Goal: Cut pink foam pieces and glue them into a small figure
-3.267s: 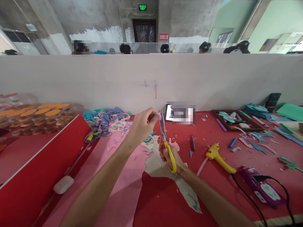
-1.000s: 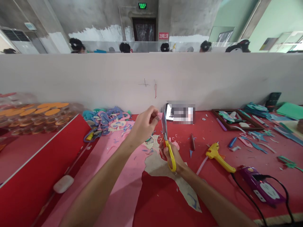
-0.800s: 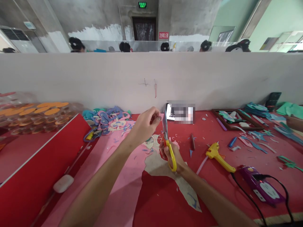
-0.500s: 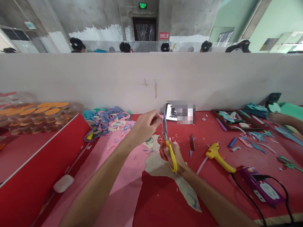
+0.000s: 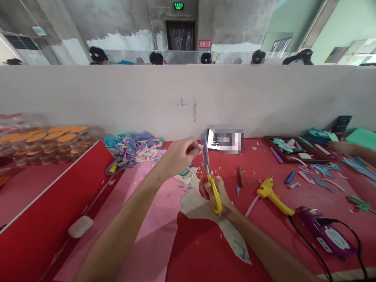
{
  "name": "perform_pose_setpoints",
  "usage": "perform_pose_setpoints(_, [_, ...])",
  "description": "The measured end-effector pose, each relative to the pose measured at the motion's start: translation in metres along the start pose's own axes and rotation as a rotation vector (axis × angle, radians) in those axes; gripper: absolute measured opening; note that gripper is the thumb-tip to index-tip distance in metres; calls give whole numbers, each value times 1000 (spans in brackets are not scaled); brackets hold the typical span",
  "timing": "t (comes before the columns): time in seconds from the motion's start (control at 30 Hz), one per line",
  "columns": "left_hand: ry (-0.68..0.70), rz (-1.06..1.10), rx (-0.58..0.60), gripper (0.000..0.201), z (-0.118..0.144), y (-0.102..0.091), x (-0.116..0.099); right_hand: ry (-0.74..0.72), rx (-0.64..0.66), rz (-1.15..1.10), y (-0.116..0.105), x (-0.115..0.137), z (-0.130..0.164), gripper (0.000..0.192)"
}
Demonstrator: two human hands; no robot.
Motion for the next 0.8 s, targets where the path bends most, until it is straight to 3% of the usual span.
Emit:
perform_pose_setpoints(0.53, [-22,8,23,30,2,5,2,2,-24,24,-1,5,-1,73])
perform_pose_setpoints(0.8, [-29,63,-29,27,-2,5,4,-13,-41,111,-3,10,0,74])
Point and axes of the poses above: each hand's wrist, its own z-axis away from the middle knuckle, its own y-axis out of the palm, x = y × z, the point moved 4 cm from there along -z, towards the middle knuckle, and after that the axes turned 1 degree about -x, right-handed, at the moved point
